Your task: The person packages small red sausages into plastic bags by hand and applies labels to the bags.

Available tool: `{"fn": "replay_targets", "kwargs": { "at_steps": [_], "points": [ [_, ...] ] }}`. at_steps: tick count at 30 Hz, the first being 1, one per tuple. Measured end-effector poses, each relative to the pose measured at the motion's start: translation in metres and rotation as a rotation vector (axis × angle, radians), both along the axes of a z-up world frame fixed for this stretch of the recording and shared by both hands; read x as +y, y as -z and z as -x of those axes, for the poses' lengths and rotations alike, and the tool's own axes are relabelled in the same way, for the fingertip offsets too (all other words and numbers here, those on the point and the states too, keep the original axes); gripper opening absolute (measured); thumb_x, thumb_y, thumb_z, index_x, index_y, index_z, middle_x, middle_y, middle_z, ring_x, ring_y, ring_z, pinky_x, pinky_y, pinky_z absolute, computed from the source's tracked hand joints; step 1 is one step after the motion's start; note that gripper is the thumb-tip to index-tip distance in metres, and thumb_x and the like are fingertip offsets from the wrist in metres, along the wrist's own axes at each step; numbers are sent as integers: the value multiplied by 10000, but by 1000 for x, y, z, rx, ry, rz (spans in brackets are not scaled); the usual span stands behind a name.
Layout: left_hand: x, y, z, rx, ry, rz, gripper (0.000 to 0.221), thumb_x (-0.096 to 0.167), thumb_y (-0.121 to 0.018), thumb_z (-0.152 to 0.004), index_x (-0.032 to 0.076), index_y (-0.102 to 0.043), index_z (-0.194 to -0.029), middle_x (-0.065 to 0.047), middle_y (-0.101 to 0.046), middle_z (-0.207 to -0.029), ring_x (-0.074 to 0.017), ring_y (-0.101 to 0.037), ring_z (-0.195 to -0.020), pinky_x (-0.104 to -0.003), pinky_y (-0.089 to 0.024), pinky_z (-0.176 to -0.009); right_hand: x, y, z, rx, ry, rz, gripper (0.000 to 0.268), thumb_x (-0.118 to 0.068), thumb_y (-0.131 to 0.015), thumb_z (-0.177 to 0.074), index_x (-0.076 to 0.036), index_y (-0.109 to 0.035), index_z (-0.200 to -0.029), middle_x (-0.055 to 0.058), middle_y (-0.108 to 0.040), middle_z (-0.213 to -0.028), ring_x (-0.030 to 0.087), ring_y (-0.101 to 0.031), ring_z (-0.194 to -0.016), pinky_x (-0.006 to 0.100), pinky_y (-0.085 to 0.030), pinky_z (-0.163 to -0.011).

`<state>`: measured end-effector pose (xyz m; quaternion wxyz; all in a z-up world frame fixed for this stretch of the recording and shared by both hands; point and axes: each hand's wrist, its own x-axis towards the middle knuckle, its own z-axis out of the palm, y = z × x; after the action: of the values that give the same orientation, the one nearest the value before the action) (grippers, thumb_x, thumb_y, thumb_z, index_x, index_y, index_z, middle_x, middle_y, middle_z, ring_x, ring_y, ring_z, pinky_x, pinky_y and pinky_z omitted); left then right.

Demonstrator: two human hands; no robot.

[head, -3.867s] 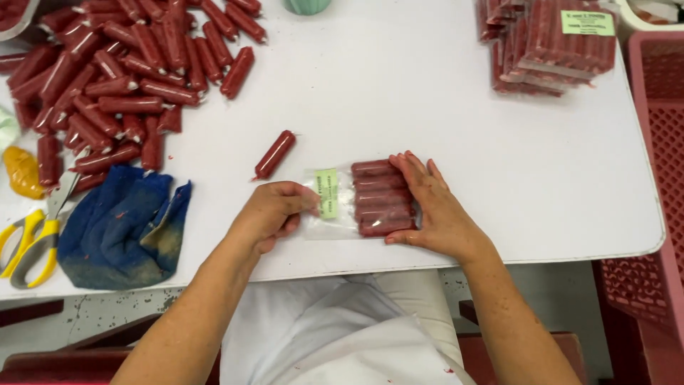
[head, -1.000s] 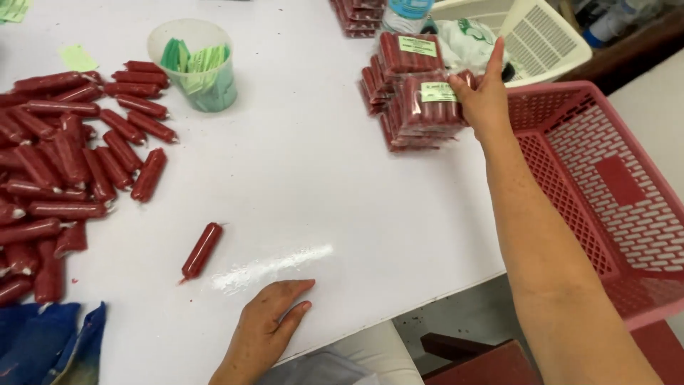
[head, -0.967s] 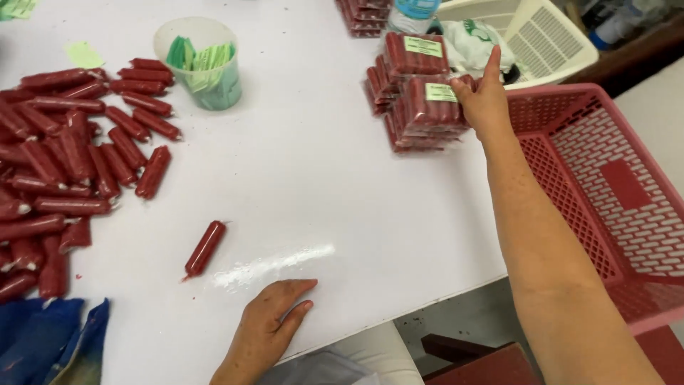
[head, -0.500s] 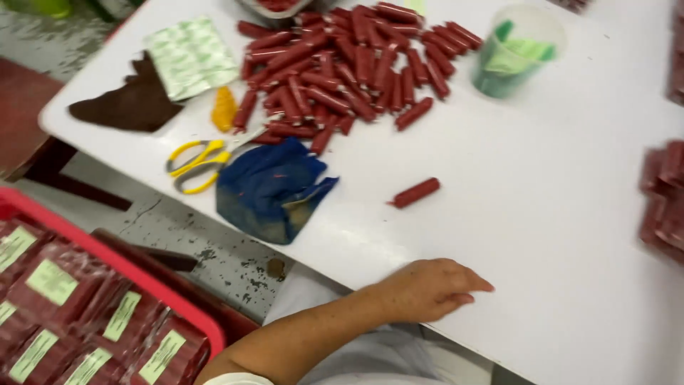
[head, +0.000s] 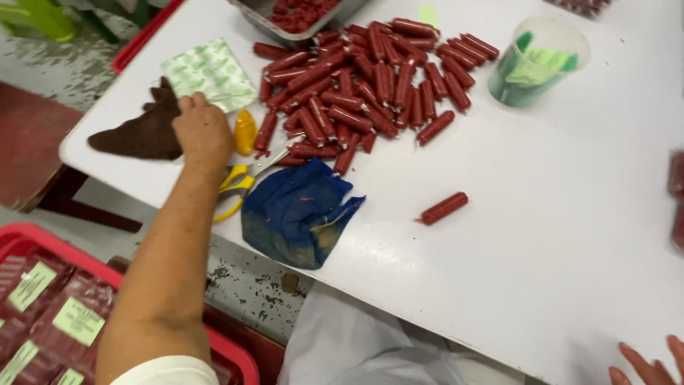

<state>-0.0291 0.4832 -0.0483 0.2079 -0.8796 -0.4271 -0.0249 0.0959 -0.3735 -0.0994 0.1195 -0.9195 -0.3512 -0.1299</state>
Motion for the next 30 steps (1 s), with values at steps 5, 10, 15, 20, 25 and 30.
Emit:
{"fn": "replay_targets", "kwargs": {
  "at_steps": [5,10,15,20,25,30],
  "points": [
    [34,12,11,49,200,-189,260,243,-561,-906,269,-796,-1012,29,-657,-1095,-263,-528,-1081,-392,-477,-637,130,-111,74,120,210,-340,244,89,-653,-1001,78,-689,-1242,312,-470,-1702,353,-526,-1459,433,-487,-1045],
    [-24,-23,11,-1,141,0,238,464,-644,-1019,310,-800,-1112,-46,-669,-1149,-328,-526,-1059,-423,-427,-783,194,-150,76,219,205,-517,342,46,-678,-914,64,-649,-1254,281,-526,-1574,337,-619,-1227,393,-459,-1187],
    [-318,-170,-6,233,104,1524,281,360,-488,-810,245,-738,-863,18,-735,-1020,-158,-646,-911,-321,-456,-820,255,-150,67,620,-498,-420,1162,-323,-928,-689,-247,-199,-1591,208,-130,-1701,361,-188,-1586,506,-204,-1249],
    [-365,-97,0,-358,1016,2225,355,223,-717,-901,142,-556,-1206,-64,-713,-1054,-130,-663,-871,-266,-511,-802,247,-137,52,966,-408,-683,915,-274,-829,-791,-46,-334,-1527,67,-696,-1078,323,-444,-1286,491,-347,-1162],
    [-439,-43,-18,-392,570,2719,1023,-23,-745,-766,190,-219,-1617,-196,-639,-1272,-213,-599,-1067,-307,-542,-866,210,-139,5,833,35,-1155,889,-33,-700,-803,-65,-304,-1598,49,-618,-759,125,-615,-667,487,-544,-1058],
    [-501,-35,-69,-630,121,2155,258,142,-801,-834,106,-579,-709,-40,-632,-650,-105,-629,-572,-235,-486,-503,183,-123,-42,596,242,-850,912,-73,-708,-884,-102,-169,-1618,154,-591,-1259,218,-596,-1095,339,-451,-1054]
  ]
}}
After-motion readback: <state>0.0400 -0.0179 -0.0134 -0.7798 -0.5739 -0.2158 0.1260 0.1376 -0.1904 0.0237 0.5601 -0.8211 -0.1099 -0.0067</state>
